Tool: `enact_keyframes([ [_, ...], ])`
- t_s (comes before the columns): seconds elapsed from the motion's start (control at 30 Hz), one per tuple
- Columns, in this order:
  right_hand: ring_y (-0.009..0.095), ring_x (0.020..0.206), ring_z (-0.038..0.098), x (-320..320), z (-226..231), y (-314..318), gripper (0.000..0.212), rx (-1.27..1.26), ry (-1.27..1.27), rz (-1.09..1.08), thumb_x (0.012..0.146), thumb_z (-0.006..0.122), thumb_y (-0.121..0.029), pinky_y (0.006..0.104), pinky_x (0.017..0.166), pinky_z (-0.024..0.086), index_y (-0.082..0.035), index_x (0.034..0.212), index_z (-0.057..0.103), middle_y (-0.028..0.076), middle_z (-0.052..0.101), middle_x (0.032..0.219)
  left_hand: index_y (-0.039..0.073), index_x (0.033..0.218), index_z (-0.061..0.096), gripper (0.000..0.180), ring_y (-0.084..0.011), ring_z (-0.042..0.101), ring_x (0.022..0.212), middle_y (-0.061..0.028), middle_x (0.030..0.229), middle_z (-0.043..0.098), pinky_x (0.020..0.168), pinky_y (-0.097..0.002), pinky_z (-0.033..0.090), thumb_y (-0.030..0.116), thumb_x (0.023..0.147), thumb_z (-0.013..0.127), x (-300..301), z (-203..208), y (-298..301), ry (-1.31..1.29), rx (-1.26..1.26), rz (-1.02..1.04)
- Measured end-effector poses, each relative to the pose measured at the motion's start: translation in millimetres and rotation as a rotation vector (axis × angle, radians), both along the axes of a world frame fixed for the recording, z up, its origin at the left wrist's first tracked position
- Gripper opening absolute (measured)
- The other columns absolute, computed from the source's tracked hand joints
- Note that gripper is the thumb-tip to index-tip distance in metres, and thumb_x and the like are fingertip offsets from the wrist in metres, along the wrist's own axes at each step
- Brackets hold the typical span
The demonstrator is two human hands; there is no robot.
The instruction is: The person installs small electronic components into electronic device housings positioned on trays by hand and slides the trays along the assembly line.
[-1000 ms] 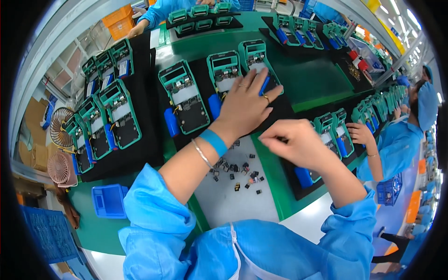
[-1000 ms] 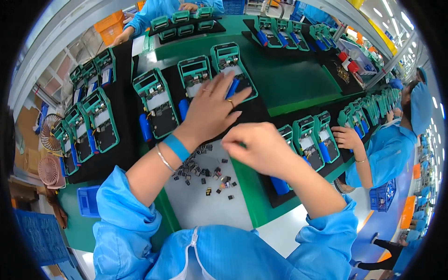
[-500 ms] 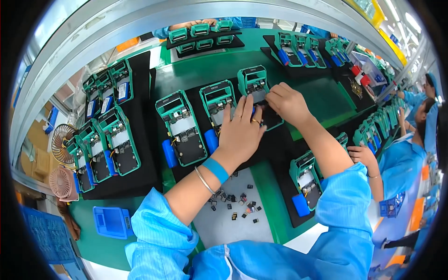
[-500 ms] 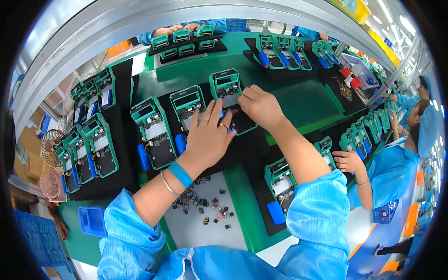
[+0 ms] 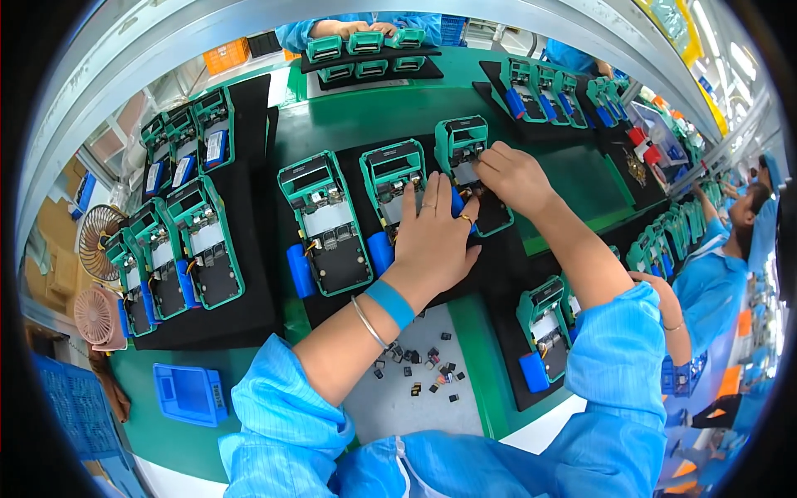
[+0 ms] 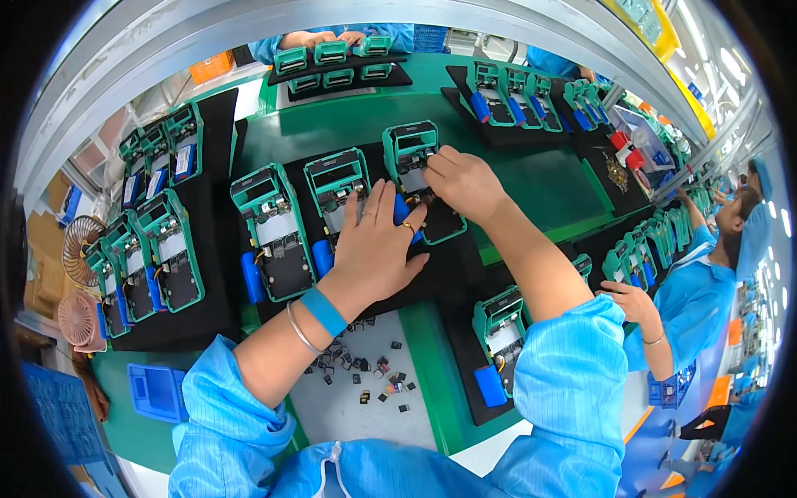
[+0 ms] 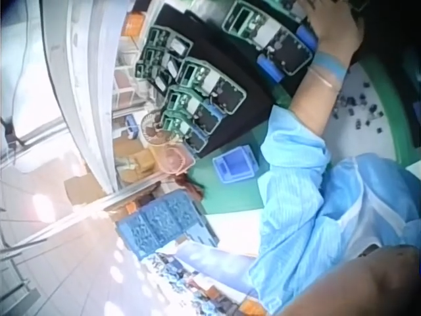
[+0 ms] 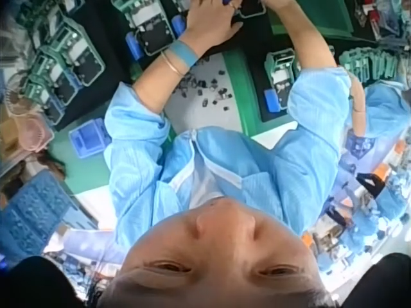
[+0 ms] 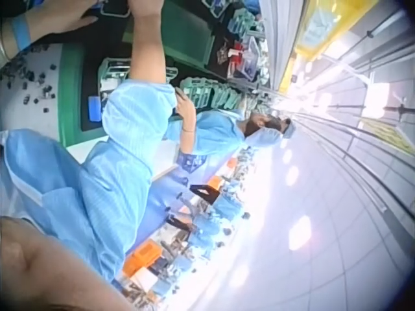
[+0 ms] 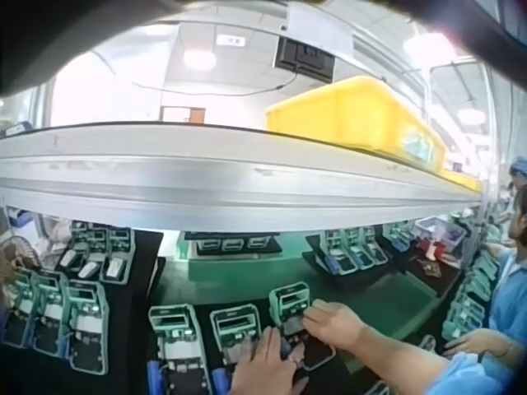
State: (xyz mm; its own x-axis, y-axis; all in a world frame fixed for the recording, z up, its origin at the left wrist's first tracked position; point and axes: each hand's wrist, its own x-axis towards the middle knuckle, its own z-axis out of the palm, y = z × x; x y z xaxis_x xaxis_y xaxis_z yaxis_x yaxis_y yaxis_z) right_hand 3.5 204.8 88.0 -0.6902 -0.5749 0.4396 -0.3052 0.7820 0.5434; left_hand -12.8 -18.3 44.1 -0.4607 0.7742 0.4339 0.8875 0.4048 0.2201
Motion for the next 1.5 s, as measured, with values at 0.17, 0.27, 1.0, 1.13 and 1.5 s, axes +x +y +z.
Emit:
enact_keyframes([
  [0.17,0.019,0.084,0.058,-4.2,1.2,-2.4,0.015,0.009,-0.018,0.02,0.065,0.068,-0.012,0.03,0.064,0.052,-0.012,0.075,0.056,0.001,0.054,0.081,0.017,0.147,0.046,0.068,-0.041,0.028,0.147,-0.0308,0.15,0.036,0.118,-0.0608,0.019,0.04,0.087,0.069,-0.3,-0.2,-0.1,-0.004,0.001,0.002],
  [0.27,0.019,0.083,0.058,-4.1,-0.8,-5.1,0.017,-0.045,-0.007,0.002,0.064,0.069,-0.012,0.0307,0.064,0.053,-0.012,0.075,0.056,0.001,0.054,0.081,0.017,0.147,0.046,0.068,-0.0406,0.027,0.147,-0.0307,0.15,0.035,0.118,-0.0605,0.018,0.04,0.087,0.069,0.0,-0.2,-0.1,-0.006,-0.022,0.001],
  [1.0,0.023,0.11,0.058,31.3,-10.1,-6.7,0.047,-0.173,-0.136,-0.221,0.076,0.066,-0.004,0.0372,0.09,0.046,-0.007,0.123,0.066,0.004,0.066,0.119,0.017,0.146,0.047,0.066,-0.0407,0.026,0.148,-0.0304,0.151,0.035,0.119,-0.0613,0.017,0.041,0.088,0.066,3.1,2.7,7.5,-0.026,-0.04,0.0],
  [1.13,0.021,0.117,0.053,29.4,3.8,3.8,0.051,-0.04,-0.169,-0.194,0.075,0.066,-0.006,0.0375,0.094,0.044,-0.013,0.125,0.067,0.0,0.064,0.122,0.014,0.146,0.047,0.067,-0.0403,0.028,0.147,-0.0295,0.15,0.038,0.118,-0.0607,0.018,0.04,0.088,0.067,3.3,3.6,4.7,0.005,-0.012,0.001],
  [1.5,0.023,0.123,0.05,34.9,14.5,17.4,0.051,-0.013,-0.156,-0.209,0.08,0.064,-0.008,0.0426,0.106,0.039,-0.022,0.129,0.065,-0.002,0.061,0.125,0.011,0.144,0.049,0.067,-0.0405,0.031,0.145,-0.0295,0.148,0.04,0.118,-0.0606,0.018,0.038,0.086,0.068,7.1,4.3,15.0,0.007,0.051,-0.009],
])
